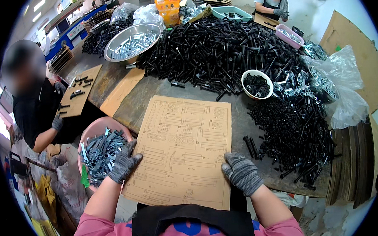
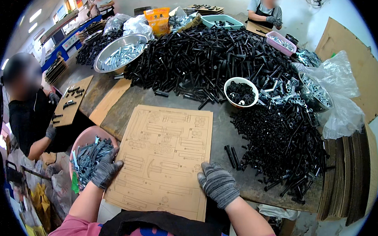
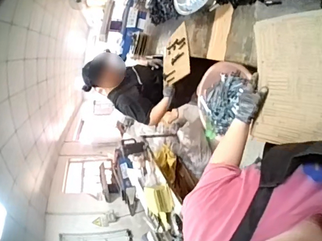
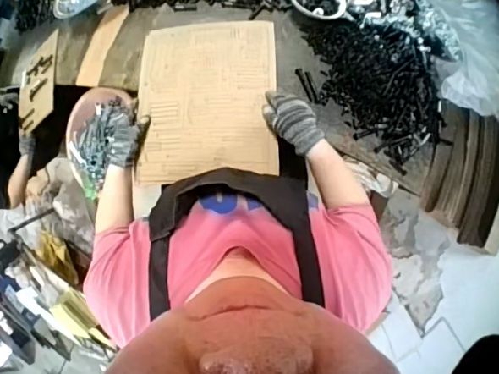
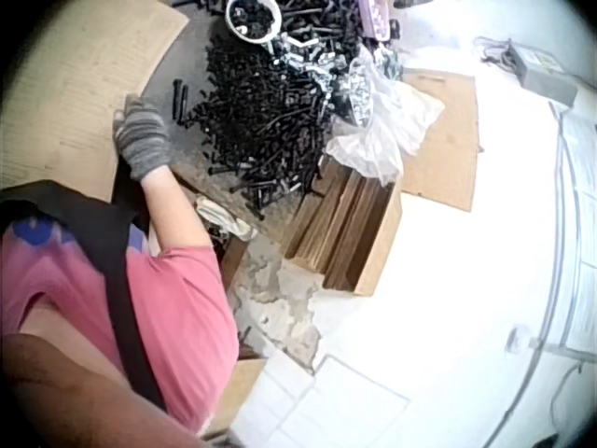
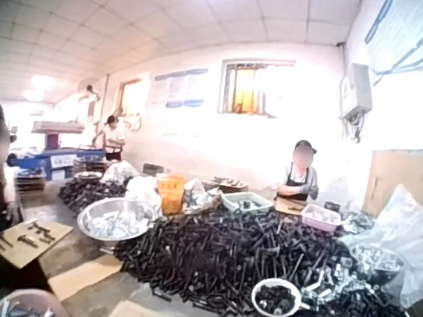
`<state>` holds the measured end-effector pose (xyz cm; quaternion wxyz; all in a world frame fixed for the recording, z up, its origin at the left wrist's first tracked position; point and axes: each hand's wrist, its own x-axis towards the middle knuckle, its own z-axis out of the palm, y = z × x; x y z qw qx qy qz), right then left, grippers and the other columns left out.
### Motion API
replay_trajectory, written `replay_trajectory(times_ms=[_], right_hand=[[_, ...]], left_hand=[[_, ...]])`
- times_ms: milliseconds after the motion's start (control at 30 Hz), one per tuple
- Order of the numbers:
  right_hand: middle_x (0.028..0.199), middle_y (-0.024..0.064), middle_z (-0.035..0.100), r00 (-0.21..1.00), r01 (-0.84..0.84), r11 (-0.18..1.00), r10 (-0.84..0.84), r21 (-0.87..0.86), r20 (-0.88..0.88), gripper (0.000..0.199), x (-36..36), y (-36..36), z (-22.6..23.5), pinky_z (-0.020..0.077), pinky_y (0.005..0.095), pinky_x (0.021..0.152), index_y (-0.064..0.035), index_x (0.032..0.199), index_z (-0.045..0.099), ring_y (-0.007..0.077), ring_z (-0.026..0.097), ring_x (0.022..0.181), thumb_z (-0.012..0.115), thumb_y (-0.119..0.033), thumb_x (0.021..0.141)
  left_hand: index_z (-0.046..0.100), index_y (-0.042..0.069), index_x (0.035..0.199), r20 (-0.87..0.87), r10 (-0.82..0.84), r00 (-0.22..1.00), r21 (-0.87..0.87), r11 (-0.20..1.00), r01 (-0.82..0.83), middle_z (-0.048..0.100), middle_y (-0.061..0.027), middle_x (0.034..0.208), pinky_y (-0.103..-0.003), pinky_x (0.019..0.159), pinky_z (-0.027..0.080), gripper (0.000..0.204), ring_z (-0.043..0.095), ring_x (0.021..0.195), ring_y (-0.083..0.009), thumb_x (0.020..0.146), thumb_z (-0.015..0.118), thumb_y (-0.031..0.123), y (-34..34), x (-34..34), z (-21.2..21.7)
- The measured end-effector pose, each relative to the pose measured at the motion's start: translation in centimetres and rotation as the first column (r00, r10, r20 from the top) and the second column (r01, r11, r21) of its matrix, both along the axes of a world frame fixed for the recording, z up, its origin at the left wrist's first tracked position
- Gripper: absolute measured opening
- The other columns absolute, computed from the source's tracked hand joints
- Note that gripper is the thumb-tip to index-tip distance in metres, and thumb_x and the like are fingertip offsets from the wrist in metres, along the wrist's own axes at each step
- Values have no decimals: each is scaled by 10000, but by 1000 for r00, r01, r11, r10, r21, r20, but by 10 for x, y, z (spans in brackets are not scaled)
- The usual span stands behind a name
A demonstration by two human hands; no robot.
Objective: The person assembles a tool kit by picking various metal tools and small parts from piles on a table and placing them into designated slots on a cardboard insert. The person repeats this process for multiple kits, handling hammers, wrenches, and other hardware components.
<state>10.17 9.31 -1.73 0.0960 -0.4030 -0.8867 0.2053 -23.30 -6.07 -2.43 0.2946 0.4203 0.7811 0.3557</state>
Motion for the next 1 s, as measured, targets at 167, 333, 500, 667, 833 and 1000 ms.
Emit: replay_trajectory(times_ms=[167,333,500,667,833,1000], right_hand=[[917,163,596,996,84,987,-82,-136,20,272,-31,32,20,443,359,781,-44,990,568,288,564,857,472,-243,833],[877,161,605,998,-25,991,33,129,-59,289,-27,41,5,454,355,758,-50,951,588,298,576,808,444,-277,844],[1004,151,579,997,61,996,-58,58,-60,312,-20,34,-13,435,356,811,-41,990,583,296,550,910,461,-284,838],[1047,141,571,994,109,990,-106,-88,40,315,-27,60,-11,414,353,857,-55,1032,572,283,536,963,475,-286,840],[1154,121,505,990,127,991,-125,-43,63,357,39,42,5,365,340,922,-80,1102,524,256,472,1067,500,-309,829],[935,119,588,872,466,756,-306,459,-382,302,165,37,71,437,342,800,-53,973,583,276,554,884,661,-127,691]], left_hand=[[384,-27,1235,87,7,996,208,978,-25,525,-155,1139,-279,887,379,538,500,1024,-205,747,585,76,20,-18,-14],[389,-42,1232,-18,-12,1000,27,1000,12,498,-163,1178,-306,936,330,577,453,1100,-239,732,605,148,27,5,43],[392,-37,1222,79,9,997,189,982,-23,539,-134,1117,-279,900,366,525,494,1031,-200,749,594,69,19,2,-9],[365,-22,1248,221,9,975,228,972,-61,533,-150,1123,-277,886,374,543,494,1028,-212,773,582,127,38,-10,-31],[379,-9,1234,49,-125,991,154,981,116,500,-124,1155,-314,915,355,484,469,1052,-222,800,541,133,30,-13,-23],[415,25,1207,98,110,989,223,966,-130,468,-94,1150,-258,810,401,386,456,1020,-169,833,483,89,10,-71,-56]])
